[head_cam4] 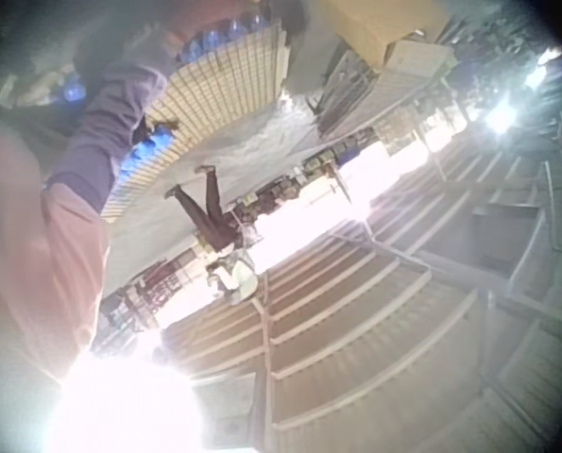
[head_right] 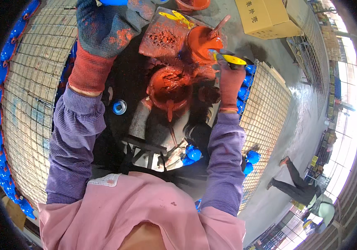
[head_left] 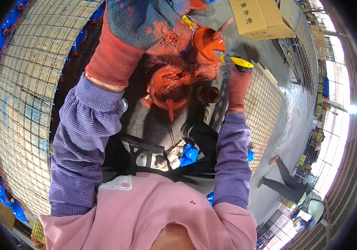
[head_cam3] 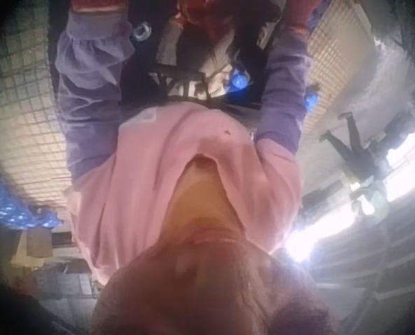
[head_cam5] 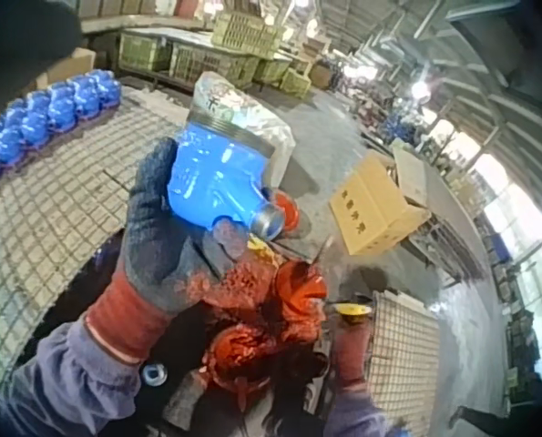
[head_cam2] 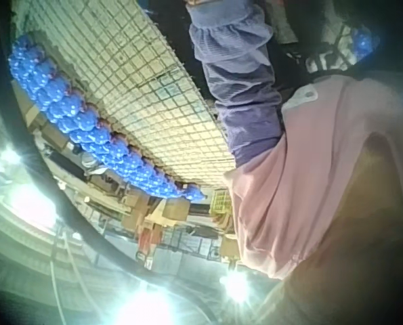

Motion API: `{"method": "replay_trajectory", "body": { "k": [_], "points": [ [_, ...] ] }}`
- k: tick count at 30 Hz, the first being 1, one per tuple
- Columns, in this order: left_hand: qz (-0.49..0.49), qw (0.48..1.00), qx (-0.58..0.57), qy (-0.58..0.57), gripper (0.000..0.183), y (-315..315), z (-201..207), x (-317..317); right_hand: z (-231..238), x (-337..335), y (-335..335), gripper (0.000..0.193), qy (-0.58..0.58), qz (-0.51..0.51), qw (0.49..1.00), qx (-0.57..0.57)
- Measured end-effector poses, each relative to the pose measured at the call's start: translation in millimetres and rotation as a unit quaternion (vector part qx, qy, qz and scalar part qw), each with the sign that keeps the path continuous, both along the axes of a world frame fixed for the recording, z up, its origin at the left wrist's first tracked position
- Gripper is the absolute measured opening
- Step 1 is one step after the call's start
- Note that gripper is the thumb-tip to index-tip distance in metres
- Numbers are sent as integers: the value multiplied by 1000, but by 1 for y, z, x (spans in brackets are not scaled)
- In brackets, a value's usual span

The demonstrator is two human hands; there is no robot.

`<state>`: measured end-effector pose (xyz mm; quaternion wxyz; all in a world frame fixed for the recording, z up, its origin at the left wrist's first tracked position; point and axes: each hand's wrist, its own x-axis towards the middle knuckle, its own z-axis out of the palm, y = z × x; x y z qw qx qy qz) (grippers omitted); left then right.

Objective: The person applies red paint to the edges of blue meter housings using a paintbrush, places the housings onto a wire rack, and unfastens and takes off a harness.

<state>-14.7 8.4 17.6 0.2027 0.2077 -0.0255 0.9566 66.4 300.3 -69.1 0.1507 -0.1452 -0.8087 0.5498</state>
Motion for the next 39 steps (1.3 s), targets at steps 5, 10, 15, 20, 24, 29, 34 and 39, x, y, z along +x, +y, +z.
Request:
{"method": "replay_trajectory", "body": {
  "k": [5, 10, 15, 20, 24, 29, 34, 39],
  "points": [
    [-157, 982, 93, -55, 61, -1, 2, 4, -32, -22, 2, 21, 14, -12, 1000, 2],
    [-127, 986, 102, -38, 63, 2, -2, 2, -29, -19, 1, 19, 7, -7, 998, 56],
    [-120, 988, 64, -78, 63, -1, 5, 6, -15, -10, 0, 18, 29, 8, 997, 66],
    [-218, 973, 77, -2, 62, 3, -1, -2, -7, 3, 11, 22, 36, 144, 921, 360],
    [-86, 992, -79, -57, 81, 2, -19, -16, 16, 8, 27, 22, -62, 128, 970, 199],
    [-60, 989, -138, -12, 44, 27, -18, 23, 38, 42, 48, 24, 75, -2, 997, 19],
    [58, 939, -338, 32, 64, 44, -17, 61, 92, 66, 23, 47, 89, 0, 932, -350],
    [145, 817, -521, 200, 102, 79, -3, 95, 111, 97, 33, 45, 197, -31, 975, -99]
  ]
}}
